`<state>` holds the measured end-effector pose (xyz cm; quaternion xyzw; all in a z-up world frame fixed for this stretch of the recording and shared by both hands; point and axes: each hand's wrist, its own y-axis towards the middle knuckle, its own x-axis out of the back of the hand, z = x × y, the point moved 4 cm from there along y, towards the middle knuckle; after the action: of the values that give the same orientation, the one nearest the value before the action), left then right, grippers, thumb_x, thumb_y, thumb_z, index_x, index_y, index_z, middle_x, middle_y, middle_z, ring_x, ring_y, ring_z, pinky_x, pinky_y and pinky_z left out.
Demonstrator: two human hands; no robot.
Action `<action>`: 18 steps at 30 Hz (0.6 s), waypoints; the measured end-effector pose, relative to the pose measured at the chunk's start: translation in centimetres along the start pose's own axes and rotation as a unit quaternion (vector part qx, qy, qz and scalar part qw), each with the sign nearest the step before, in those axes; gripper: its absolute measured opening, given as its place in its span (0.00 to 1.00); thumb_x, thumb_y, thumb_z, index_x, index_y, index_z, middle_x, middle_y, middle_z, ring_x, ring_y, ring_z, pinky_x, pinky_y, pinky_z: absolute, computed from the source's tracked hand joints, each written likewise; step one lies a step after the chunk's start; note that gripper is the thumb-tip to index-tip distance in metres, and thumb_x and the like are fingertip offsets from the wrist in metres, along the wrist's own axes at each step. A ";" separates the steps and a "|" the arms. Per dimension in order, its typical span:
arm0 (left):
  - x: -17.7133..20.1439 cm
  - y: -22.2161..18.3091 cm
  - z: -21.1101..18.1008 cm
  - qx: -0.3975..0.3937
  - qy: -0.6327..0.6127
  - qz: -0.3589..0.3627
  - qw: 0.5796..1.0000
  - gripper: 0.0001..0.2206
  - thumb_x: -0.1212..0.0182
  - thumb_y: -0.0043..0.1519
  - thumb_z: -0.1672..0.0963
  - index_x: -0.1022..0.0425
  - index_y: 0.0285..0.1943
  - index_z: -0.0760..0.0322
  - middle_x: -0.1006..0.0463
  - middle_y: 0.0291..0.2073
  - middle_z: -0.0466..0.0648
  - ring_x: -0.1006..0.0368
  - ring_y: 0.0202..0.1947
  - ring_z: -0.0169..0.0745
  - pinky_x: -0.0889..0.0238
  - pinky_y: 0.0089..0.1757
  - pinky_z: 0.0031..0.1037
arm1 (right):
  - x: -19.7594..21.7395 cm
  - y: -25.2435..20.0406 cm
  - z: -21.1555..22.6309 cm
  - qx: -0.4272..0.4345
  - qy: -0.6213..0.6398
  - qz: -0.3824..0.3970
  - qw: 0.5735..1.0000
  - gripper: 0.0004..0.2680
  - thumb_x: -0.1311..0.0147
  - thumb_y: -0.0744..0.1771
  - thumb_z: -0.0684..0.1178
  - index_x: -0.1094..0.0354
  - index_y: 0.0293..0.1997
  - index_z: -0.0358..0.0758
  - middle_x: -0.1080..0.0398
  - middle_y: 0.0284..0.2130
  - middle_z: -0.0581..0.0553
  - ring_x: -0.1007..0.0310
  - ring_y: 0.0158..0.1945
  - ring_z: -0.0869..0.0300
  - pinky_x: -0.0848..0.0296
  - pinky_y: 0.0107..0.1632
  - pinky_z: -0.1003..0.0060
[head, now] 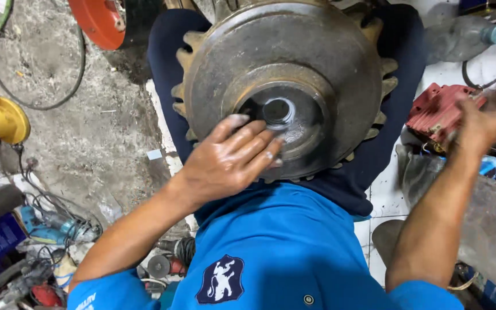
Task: Cleaning and measuring the bore of a large metal sprocket using a rag, liquid, and a vernier caliper.
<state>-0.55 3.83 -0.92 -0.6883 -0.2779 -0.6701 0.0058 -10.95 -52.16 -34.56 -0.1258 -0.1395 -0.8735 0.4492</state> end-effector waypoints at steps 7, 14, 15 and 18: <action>-4.2 -0.5 -2.1 0.080 -0.024 0.075 0.994 0.27 0.50 0.73 0.44 0.26 0.64 0.72 0.21 0.58 0.59 0.24 0.58 0.53 0.39 0.61 0.43 | -7.7 1.6 -5.6 -0.171 -0.035 0.006 0.985 0.46 0.15 0.72 0.33 0.71 0.80 0.60 0.78 0.77 0.29 0.70 0.82 0.33 0.55 0.80 0.38; -4.7 -0.2 -3.0 0.132 -0.029 0.083 0.987 0.32 0.45 0.70 0.42 0.31 0.68 0.74 0.26 0.64 0.62 0.26 0.61 0.55 0.39 0.61 0.43 | -11.1 6.0 -8.8 0.076 0.087 -0.072 0.991 0.39 0.16 0.66 0.21 0.51 0.72 0.48 0.41 0.68 0.30 0.33 0.70 0.42 0.26 0.69 0.49; -4.7 -0.1 -3.0 0.134 -0.034 0.073 0.988 0.29 0.43 0.71 0.44 0.29 0.67 0.74 0.25 0.63 0.62 0.25 0.60 0.54 0.38 0.61 0.43 | -11.6 6.4 -8.4 0.073 0.071 -0.092 0.991 0.36 0.15 0.64 0.22 0.45 0.68 0.43 0.35 0.64 0.31 0.28 0.65 0.44 0.24 0.65 0.51; -4.8 -0.2 -2.9 0.143 -0.045 0.066 0.986 0.27 0.44 0.71 0.45 0.28 0.64 0.74 0.24 0.61 0.62 0.25 0.58 0.55 0.38 0.60 0.43 | -12.5 8.8 -14.6 -0.215 0.564 -0.202 0.771 0.16 0.37 0.64 0.49 0.26 0.56 0.39 0.32 0.62 0.25 0.33 0.65 0.31 0.23 0.68 0.20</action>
<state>-3.05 1.08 -5.13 -0.7267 -0.3245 -0.5901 0.1361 1.94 -52.89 -51.28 0.3276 0.3080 -0.8654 0.2212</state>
